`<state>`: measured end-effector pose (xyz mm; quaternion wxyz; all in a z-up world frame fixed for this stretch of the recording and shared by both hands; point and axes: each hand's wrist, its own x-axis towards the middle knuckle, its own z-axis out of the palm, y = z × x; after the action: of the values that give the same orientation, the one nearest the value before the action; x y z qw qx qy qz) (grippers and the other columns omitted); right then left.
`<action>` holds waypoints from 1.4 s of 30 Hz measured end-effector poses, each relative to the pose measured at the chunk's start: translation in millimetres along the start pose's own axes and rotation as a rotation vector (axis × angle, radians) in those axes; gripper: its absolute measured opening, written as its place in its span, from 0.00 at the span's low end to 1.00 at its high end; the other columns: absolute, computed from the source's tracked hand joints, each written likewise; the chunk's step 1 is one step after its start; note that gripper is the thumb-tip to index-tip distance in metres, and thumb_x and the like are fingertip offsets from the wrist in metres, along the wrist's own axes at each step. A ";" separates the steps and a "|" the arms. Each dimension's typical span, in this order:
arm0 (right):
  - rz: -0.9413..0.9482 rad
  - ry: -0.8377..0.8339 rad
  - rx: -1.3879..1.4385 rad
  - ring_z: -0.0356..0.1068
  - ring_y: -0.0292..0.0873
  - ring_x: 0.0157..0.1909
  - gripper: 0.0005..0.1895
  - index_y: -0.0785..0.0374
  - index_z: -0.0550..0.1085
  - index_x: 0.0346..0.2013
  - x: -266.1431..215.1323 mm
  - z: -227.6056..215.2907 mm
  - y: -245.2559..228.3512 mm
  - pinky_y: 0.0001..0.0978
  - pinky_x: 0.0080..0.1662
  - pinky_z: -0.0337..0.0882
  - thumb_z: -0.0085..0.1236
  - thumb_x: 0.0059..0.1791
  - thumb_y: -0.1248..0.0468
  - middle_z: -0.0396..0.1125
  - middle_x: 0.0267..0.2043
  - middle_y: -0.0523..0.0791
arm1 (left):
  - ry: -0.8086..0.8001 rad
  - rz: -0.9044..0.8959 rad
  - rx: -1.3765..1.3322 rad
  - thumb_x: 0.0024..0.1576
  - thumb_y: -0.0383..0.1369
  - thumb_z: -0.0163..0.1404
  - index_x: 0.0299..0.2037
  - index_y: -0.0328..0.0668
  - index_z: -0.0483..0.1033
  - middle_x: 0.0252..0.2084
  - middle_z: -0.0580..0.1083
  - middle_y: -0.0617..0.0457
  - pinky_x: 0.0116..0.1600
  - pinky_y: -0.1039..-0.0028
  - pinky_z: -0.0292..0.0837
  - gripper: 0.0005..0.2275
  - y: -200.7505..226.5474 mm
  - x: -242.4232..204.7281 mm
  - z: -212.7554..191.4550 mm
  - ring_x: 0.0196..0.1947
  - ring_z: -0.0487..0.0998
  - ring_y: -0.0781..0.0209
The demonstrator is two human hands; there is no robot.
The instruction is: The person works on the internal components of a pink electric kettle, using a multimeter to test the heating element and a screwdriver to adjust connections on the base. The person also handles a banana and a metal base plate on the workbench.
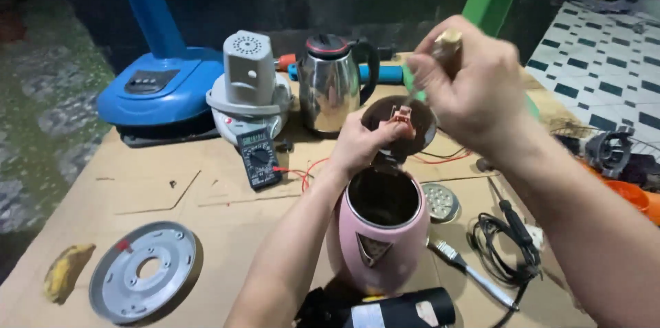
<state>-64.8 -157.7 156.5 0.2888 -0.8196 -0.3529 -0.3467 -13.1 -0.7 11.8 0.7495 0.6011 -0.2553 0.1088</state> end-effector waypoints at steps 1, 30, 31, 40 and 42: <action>0.006 -0.013 0.008 0.71 0.39 0.26 0.11 0.66 0.72 0.39 2.2 -2.4 0.7 0.33 0.30 0.68 0.56 0.61 0.61 0.73 0.27 0.45 | 0.010 -0.012 -0.002 0.53 0.38 0.61 0.45 0.38 0.81 0.39 0.80 0.55 0.54 0.74 0.75 0.14 -2.1 -2.1 -1.1 0.42 0.79 0.67; 0.259 -0.120 0.023 0.69 0.39 0.21 0.07 0.58 0.72 0.37 -11.2 7.5 -10.6 0.33 0.30 0.66 0.51 0.55 0.60 0.69 0.17 0.41 | -0.134 -0.006 -0.233 0.52 0.26 0.62 0.54 0.29 0.72 0.45 0.76 0.45 0.55 0.67 0.81 0.20 -16.3 -0.2 -1.2 0.43 0.81 0.57; 0.287 -0.135 0.032 0.69 0.39 0.21 0.07 0.58 0.72 0.37 -1.6 10.5 1.5 0.33 0.30 0.66 0.51 0.55 0.60 0.69 0.17 0.41 | -0.129 -0.038 -0.240 0.52 0.26 0.62 0.54 0.29 0.72 0.45 0.76 0.45 0.55 0.67 0.81 0.20 -14.5 1.9 -2.0 0.43 0.81 0.57; 0.246 0.032 0.044 0.69 0.49 0.33 0.12 0.59 0.69 0.38 -7.4 41.7 74.2 0.48 0.39 0.66 0.49 0.62 0.57 0.69 0.31 0.44 | 0.092 -0.130 0.147 0.46 0.37 0.65 0.42 0.45 0.84 0.38 0.79 0.62 0.49 0.73 0.77 0.14 -37.5 -8.9 -10.2 0.41 0.77 0.70; 0.286 0.025 0.295 0.70 0.37 0.19 0.09 0.64 0.69 0.39 6.6 12.6 31.5 0.27 0.24 0.68 0.51 0.61 0.63 0.72 0.26 0.45 | 0.002 0.053 0.026 0.54 0.33 0.62 0.38 0.39 0.80 0.34 0.80 0.53 0.48 0.74 0.81 0.08 -24.7 7.0 -9.2 0.37 0.82 0.68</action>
<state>-32.2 -164.5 147.0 0.4563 -0.8059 -0.2762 -0.2568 6.8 0.9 -6.8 0.7386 0.6038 -0.2689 0.1328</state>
